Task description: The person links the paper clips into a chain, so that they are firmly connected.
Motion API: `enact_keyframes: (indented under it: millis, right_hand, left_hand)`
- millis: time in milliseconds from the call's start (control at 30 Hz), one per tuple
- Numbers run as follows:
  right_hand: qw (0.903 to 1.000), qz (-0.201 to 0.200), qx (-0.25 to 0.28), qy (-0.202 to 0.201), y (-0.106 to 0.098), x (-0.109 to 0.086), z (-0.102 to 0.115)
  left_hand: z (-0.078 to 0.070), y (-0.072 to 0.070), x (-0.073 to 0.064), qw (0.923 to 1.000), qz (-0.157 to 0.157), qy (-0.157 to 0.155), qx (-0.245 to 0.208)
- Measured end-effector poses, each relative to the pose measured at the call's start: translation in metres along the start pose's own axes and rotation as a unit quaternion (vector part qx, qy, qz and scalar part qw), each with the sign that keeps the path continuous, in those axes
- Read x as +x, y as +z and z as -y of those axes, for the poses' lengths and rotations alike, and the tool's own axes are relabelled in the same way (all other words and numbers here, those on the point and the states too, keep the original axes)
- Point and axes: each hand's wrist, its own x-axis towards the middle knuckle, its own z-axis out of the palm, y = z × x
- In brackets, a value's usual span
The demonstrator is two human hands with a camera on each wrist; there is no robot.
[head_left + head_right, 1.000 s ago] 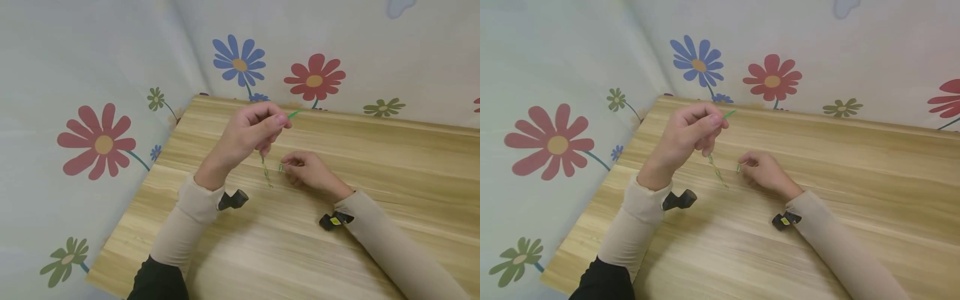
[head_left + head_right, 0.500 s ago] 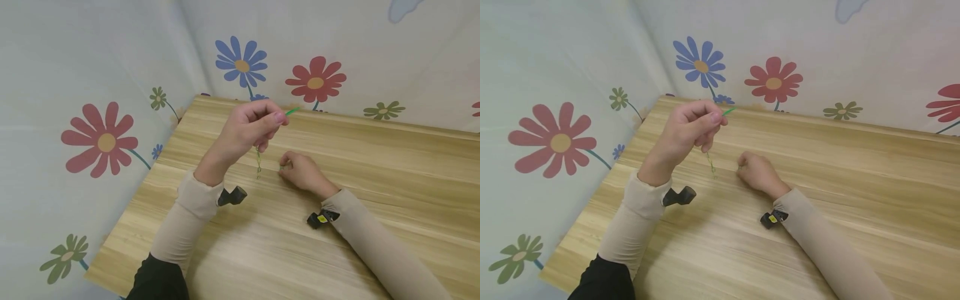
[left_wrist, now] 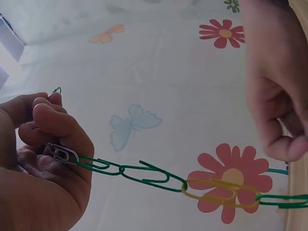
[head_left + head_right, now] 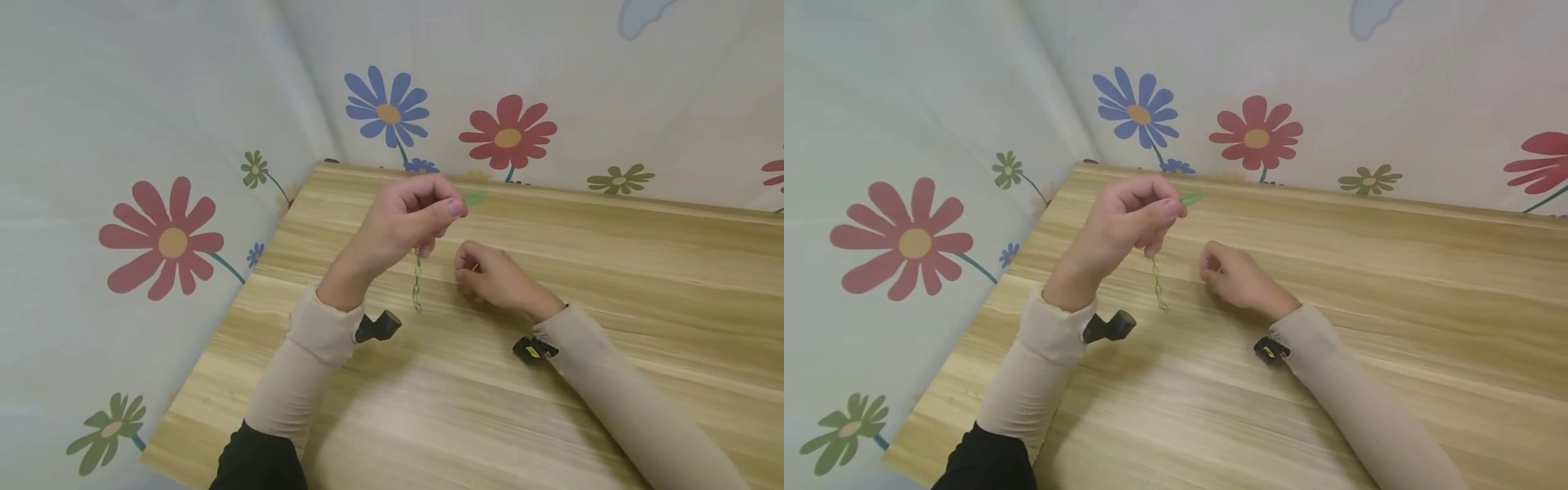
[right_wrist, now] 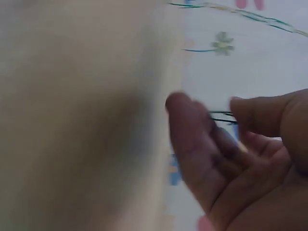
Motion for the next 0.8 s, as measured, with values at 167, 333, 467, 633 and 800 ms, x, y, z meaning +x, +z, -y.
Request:
enact_keyframes:
  millis: [167, 333, 467, 633, 800]
  right_hand:
    - [0.9948, -0.054, 0.066, -0.056, -0.022, -0.015, 0.026]
    - [0.9830, -0.130, 0.074, -0.107, -0.043, -0.036, 0.053]
    - [0.9770, -0.170, 0.058, -0.114, -0.053, -0.051, 0.070]
    - [0.9645, -0.216, -0.012, -0.151, -0.058, -0.063, 0.082]
    - [0.9477, -0.236, -0.078, -0.200, -0.058, -0.069, 0.087]
  left_hand:
    - [0.000, 0.002, 0.000, 0.9999, 0.005, -0.004, 0.011]
    - [0.001, 0.004, 0.002, 0.9993, 0.003, -0.017, 0.033]
    - [0.004, 0.006, 0.002, 0.9982, 0.009, -0.037, 0.047]
    - [0.006, 0.009, 0.003, 0.9943, 0.038, -0.060, 0.080]
    - [0.008, 0.012, 0.004, 0.9892, 0.061, -0.078, 0.108]
